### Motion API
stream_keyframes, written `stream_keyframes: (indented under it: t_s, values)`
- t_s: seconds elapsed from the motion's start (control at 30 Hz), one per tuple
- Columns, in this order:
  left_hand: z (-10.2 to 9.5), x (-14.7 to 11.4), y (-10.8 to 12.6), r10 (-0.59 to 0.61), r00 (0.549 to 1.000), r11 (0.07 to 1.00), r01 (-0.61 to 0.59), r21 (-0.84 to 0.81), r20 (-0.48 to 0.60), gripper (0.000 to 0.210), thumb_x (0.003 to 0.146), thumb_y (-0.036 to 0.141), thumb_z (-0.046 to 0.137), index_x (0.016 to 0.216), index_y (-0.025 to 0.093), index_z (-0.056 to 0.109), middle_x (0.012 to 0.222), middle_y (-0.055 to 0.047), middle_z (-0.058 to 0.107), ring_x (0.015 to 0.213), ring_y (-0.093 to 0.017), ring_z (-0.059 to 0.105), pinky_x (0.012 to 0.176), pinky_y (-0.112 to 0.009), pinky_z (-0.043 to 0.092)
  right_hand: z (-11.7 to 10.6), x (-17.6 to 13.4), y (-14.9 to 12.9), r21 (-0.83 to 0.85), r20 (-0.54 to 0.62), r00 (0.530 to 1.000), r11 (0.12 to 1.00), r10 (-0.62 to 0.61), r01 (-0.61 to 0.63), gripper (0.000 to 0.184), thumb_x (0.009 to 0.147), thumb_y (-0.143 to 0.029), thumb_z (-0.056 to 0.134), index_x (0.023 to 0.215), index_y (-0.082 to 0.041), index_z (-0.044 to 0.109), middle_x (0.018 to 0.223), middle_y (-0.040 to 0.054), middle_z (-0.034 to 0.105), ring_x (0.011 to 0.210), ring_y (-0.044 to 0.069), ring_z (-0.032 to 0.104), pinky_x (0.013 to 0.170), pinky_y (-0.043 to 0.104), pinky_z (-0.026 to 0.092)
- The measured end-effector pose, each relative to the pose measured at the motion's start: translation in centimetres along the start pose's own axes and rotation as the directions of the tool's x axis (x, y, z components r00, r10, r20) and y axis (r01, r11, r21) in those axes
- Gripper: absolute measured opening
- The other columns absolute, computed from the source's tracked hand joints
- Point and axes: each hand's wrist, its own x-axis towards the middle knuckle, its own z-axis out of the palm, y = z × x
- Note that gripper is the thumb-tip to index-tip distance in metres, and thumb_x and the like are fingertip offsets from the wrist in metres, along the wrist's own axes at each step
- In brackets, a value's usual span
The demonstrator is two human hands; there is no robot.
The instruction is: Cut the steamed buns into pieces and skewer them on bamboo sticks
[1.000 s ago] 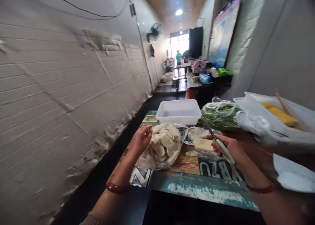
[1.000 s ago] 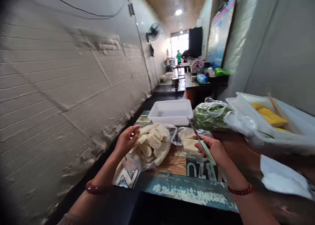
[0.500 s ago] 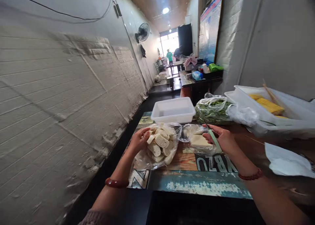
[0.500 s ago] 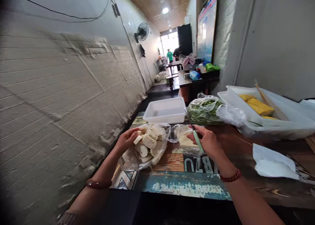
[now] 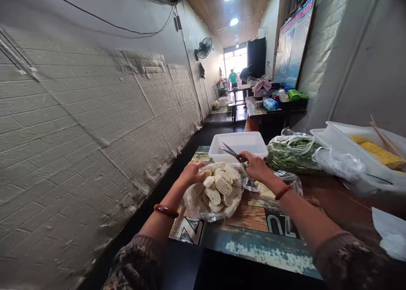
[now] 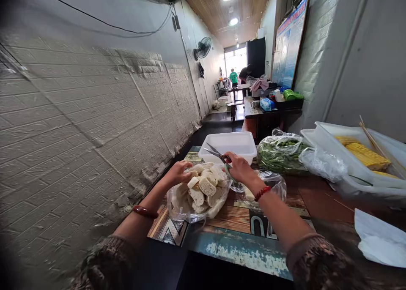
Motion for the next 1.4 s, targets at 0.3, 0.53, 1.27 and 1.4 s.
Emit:
stream_keyframes:
  t_s: [0.3, 0.53, 1.27, 1.4]
  values:
    - [1.7, 2.3, 0.9, 0.010, 0.999, 0.999, -0.011, 0.031, 0.045, 0.020, 0.073, 0.027, 0.074, 0.091, 0.019, 0.074, 0.092, -0.008, 0.071, 0.084, -0.022, 0.064, 0.078, -0.031, 0.048, 3.3, 3.8, 1.0, 0.077, -0.059, 0.984, 0.984, 0.168, -0.164, 0.033, 0.069, -0.010, 0.065, 0.099, -0.022, 0.069, 0.087, 0.0050, 0.076, 0.084, 0.024, 0.068, 0.077, 0.032, 0.048]
    - [2.7, 4.1, 1.9, -0.040, 0.999, 0.999, 0.040, 0.031, -0.010, 0.006, 0.075, 0.023, 0.072, 0.077, 0.018, 0.070, 0.090, -0.013, 0.071, 0.084, -0.025, 0.065, 0.077, -0.034, 0.046, 2.6, 6.3, -0.6, 0.362, -0.114, 0.951, 0.903, 0.289, -0.231, 0.044, 0.069, -0.039, 0.066, 0.107, -0.017, 0.065, 0.071, -0.0016, 0.066, 0.063, 0.016, 0.060, 0.060, 0.027, 0.046]
    - [2.2, -6.7, 7.1, 0.406, 0.911, 0.913, -0.408, 0.017, 0.069, 0.068, 0.069, 0.030, 0.084, 0.133, 0.033, 0.060, 0.156, -0.009, 0.044, 0.147, -0.040, 0.029, 0.121, -0.061, 0.013, 0.5, 6.1, -3.6, 0.593, -0.104, 0.945, 0.782, 0.311, -0.192, 0.050, 0.058, -0.038, 0.077, 0.102, -0.018, 0.066, 0.071, -0.0037, 0.062, 0.062, 0.012, 0.053, 0.060, 0.025, 0.043]
    - [2.0, -3.5, 5.0, 0.259, 0.965, 0.958, -0.253, 0.138, -0.029, 0.048, 0.082, 0.034, 0.072, 0.129, 0.029, 0.064, 0.153, -0.012, 0.047, 0.144, -0.041, 0.033, 0.118, -0.062, 0.018, 0.2, 5.6, -3.4, 0.580, -0.116, 0.949, 0.796, 0.293, -0.175, 0.048, 0.059, -0.035, 0.075, 0.103, -0.017, 0.066, 0.072, -0.0031, 0.063, 0.063, 0.013, 0.056, 0.061, 0.026, 0.045]
